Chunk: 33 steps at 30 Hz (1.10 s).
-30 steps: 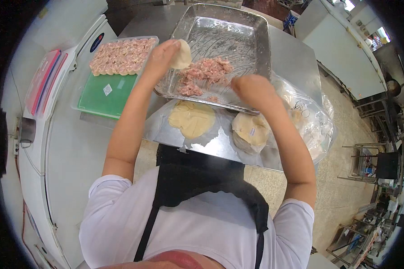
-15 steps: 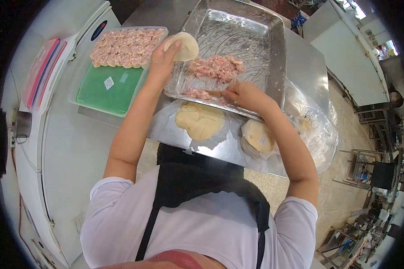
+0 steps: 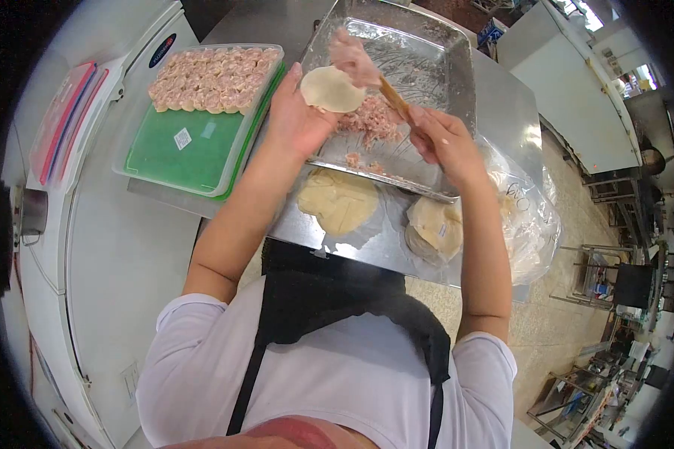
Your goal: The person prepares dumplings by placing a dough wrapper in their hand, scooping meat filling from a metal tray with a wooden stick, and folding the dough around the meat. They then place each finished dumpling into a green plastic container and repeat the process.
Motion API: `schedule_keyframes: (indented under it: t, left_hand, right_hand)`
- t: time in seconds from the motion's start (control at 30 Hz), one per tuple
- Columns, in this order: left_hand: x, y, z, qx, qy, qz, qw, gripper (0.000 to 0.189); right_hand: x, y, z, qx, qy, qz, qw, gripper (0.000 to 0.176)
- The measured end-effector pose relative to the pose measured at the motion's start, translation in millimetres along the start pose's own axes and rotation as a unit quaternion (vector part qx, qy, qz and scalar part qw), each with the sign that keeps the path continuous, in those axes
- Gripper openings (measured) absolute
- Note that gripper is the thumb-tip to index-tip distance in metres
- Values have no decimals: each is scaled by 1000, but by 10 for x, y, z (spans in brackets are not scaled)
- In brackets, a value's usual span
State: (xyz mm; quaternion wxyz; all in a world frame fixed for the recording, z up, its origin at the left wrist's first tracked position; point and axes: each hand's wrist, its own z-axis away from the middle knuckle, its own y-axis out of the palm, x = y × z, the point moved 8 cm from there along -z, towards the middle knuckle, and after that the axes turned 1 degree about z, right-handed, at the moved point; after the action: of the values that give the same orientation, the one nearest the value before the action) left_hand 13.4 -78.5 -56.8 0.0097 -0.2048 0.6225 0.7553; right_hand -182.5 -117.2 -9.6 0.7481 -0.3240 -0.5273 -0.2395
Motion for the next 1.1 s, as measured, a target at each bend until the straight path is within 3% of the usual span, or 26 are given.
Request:
schedule_keyframes:
  t: [0.07,0.1,0.13,0.17,0.2,0.23,0.27,0.37,0.47,0.53,0.6,0.63,0.67,0.7,0.73,0.77,0.8,0.83,0.87,0.9,0.97,1.0,1.07,1.1]
  left_hand:
    - [75,463,105,260,-86,207,939,62]
    - [66,520,119,261,-88,206,939,62]
    - [46,391,42,144,-53,142,978,67]
    - [-10,247,37,23,-14,75,997,71]
    - [-1,205,13,25,-10,74,997,71]
    - [-14,83,-35,6,25,45,999,74]
    - [-34,1,-43,-15,58,16,998,77]
    - [57,71,59,-12,20,17,1000,75]
    - [79,227,215,-18,10,-17,1000,75]
    - [75,241,281,-31,4,-16,999,72]
    - [72,113,203,-44,-12,-17,999,69]
    - [133,162,46,104,-81,74,989,67]
    - [157,432,157,247,-149,162,944,65]
    - [184,462,178,248,-149,163,943,65]
    - [177,328,121,150,-107,137,973,59]
    - [113,272,177,50,-62,110,991,55]
    - [89,357,273,52,-59,110,991,55]
    - [54,485,369,88,-42,26,995,47]
    - [31,589,434,123,-23,-58,990,45]
    - [-4,599,470,126,-23,-57,990,45]
    - [-41,745,591,247,35,-372,894,73]
    - [-42,752,590,247,34,-371,895,73]
    - [-119,908,680,302,160,-507,791,77]
    - [-155,917,670,301,161,-507,792,77]
  right_hand:
    - [39,60,-48,-71,-80,79,991,32]
    - [-105,91,-98,-60,-55,164,983,35]
    - [-134,19,-58,-61,-56,163,983,35]
    - [50,-45,31,-88,-148,319,932,33]
    - [274,-25,136,-112,-239,463,847,32]
    - [285,-98,178,-95,-175,508,838,31]
    - [370,-45,273,-96,-177,506,839,31]
    - [504,-40,443,-177,-200,468,842,30]
    - [428,42,426,-101,-231,496,831,27]
    - [792,24,681,-138,-194,605,760,24]
    - [819,143,746,-154,-207,587,767,20]
    - [720,218,711,-158,-250,559,774,20]
    - [695,252,715,-162,-293,530,779,19]
    - [663,207,681,-148,-279,521,793,20]
    - [679,143,698,-148,-281,523,791,20]
    - [714,23,715,-135,-290,444,837,22]
    - [736,-85,736,-122,-295,360,877,25]
    - [689,-218,752,-139,-246,287,915,30]
    - [699,-264,774,-140,-249,289,914,30]
    - [619,-319,742,-124,-197,254,939,31]
    - [562,-342,755,-107,-142,219,959,32]
    - [584,-290,781,-75,-111,245,960,33]
    - [655,-199,870,-39,-81,271,958,34]
    - [722,-147,940,-32,-94,282,954,33]
